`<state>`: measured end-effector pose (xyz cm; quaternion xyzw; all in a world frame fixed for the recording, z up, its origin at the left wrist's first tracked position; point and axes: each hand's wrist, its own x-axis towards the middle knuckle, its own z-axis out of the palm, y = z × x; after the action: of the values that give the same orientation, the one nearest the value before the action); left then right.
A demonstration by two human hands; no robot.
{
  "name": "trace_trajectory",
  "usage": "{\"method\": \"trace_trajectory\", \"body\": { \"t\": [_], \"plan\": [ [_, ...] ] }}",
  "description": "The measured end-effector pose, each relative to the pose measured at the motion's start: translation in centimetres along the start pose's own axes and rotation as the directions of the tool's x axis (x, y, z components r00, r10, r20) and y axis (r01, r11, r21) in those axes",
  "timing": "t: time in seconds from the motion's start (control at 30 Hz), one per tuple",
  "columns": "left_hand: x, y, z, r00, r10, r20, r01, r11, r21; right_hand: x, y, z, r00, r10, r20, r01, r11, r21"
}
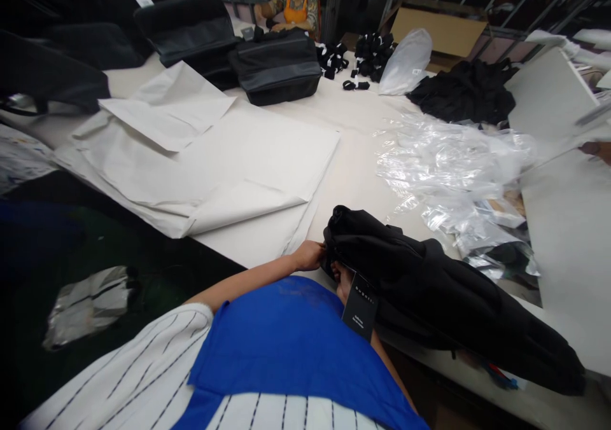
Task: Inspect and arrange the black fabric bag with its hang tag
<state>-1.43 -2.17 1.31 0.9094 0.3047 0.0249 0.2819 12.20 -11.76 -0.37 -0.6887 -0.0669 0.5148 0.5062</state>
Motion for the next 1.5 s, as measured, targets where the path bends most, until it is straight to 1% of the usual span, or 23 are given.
{"method": "trace_trajectory", "body": {
  "t": [0.1, 0.17, 0.23, 0.3, 0.33, 0.37, 0.43, 0.47, 0.5, 0.57, 0.63, 0.7, 0.73, 0.77, 0.83, 0.9, 1.0, 1.07, 1.17, 1.23, 1.33, 1.43, 1.5],
  "plan": [
    [0.0, -0.7, 0.0, 0.999, -0.027, 0.025, 0.028, 0.999, -0.027, -0.4, 0.2, -0.4, 1.000, 0.011, 0.030, -0.009, 0.998, -0.069],
    [-0.2, -1.3, -0.4, 0.997, -0.067, 0.039, 0.069, 0.996, -0.050, -0.8, 0.4, -1.0, 0.999, 0.022, 0.043, -0.017, 0.993, -0.118],
    [-0.5, -1.6, -1.3, 0.993, -0.119, 0.023, 0.120, 0.990, -0.075, -1.3, 0.7, -1.5, 0.999, 0.018, 0.042, -0.012, 0.990, -0.139],
    [-0.5, -1.7, -2.8, 0.987, -0.156, -0.030, 0.152, 0.983, -0.102, -1.8, 1.0, -2.0, 0.999, 0.010, 0.033, -0.006, 0.993, -0.119],
    [-0.3, -1.6, -3.7, 0.988, -0.139, -0.073, 0.128, 0.983, -0.133, -2.0, 1.0, -2.1, 0.999, 0.015, 0.030, -0.013, 0.995, -0.095],
    [0.0, -1.4, -4.7, 0.988, -0.094, -0.122, 0.071, 0.981, -0.179, -2.2, 1.1, -2.1, 0.999, 0.030, 0.031, -0.028, 0.997, -0.065],
    [0.9, -0.9, -6.6, 0.978, 0.035, -0.208, -0.093, 0.956, -0.278, -2.4, 1.1, -1.8, 0.996, 0.072, 0.049, -0.072, 0.997, 0.007],
    [1.4, -0.6, -7.5, 0.969, 0.093, -0.230, -0.165, 0.933, -0.319, -2.4, 1.0, -1.5, 0.994, 0.088, 0.059, -0.091, 0.995, 0.045],
    [1.8, -0.3, -8.3, 0.964, 0.136, -0.230, -0.212, 0.913, -0.347, -2.4, 1.0, -1.2, 0.993, 0.097, 0.066, -0.102, 0.992, 0.080],
    [2.4, 0.5, -9.7, 0.963, 0.188, -0.193, -0.250, 0.892, -0.376, -2.2, 1.1, -0.5, 0.994, 0.092, 0.056, -0.099, 0.985, 0.139],
    [2.6, 1.5, -10.9, 0.946, 0.248, -0.209, -0.313, 0.864, -0.393, -1.8, 1.3, 0.1, 0.996, 0.084, 0.026, -0.087, 0.982, 0.169],
    [2.6, 2.6, -12.0, 0.911, 0.307, -0.276, -0.394, 0.846, -0.359, -1.3, 1.6, 0.4, 0.997, 0.083, 0.004, -0.083, 0.981, 0.174],
    [2.7, 3.3, -12.5, 0.896, 0.340, -0.286, -0.422, 0.853, -0.309, -1.0, 1.7, 0.4, 0.997, 0.084, 0.000, -0.082, 0.982, 0.172],
    [2.9, 3.8, -12.9, 0.890, 0.366, -0.271, -0.431, 0.869, -0.242, -0.8, 1.8, 0.4, 0.997, 0.083, 0.001, -0.082, 0.982, 0.168],
    [3.8, 4.9, -13.6, 0.905, 0.387, -0.177, -0.405, 0.910, -0.086, -0.6, 2.0, 0.2, 0.997, 0.072, 0.000, -0.072, 0.985, 0.154],
    [5.1, 5.6, -13.9, 0.932, 0.353, -0.083, -0.349, 0.936, 0.052, -0.7, 2.3, 0.3, 0.999, 0.040, -0.021, -0.037, 0.992, 0.123],
    [7.4, 6.3, -14.2, 0.964, 0.263, -0.033, -0.255, 0.953, 0.165, -1.6, 2.9, 0.9, 0.992, -0.091, -0.085, 0.094, 0.995, 0.025],
    [8.8, 6.8, -14.4, 0.975, 0.220, -0.030, -0.212, 0.961, 0.178, -2.2, 3.5, 1.5, 0.968, -0.224, -0.111, 0.216, 0.973, -0.075],
    [10.1, 7.5, -14.8, 0.983, 0.168, -0.074, -0.156, 0.978, 0.139, -2.6, 4.2, 2.4, 0.899, -0.412, -0.146, 0.371, 0.896, -0.246],
    [10.4, 7.9, -15.0, 0.984, 0.127, -0.123, -0.116, 0.989, 0.090, -2.5, 4.5, 2.7, 0.840, -0.510, -0.187, 0.428, 0.834, -0.349],
    [9.9, 8.0, -15.5, 0.975, 0.063, -0.212, -0.060, 0.998, 0.017, -1.9, 4.5, 2.2, 0.759, -0.599, -0.255, 0.455, 0.768, -0.450],
    [8.4, 7.0, -16.6, 0.939, -0.049, -0.342, 0.038, 0.999, -0.039, -1.5, 4.2, 1.1, 0.712, -0.634, -0.303, 0.459, 0.746, -0.482],
    [7.1, 5.4, -17.7, 0.887, -0.155, -0.434, 0.129, 0.988, -0.089, -1.7, 3.7, 0.7, 0.687, -0.667, -0.286, 0.502, 0.721, -0.478]
  ]
}}
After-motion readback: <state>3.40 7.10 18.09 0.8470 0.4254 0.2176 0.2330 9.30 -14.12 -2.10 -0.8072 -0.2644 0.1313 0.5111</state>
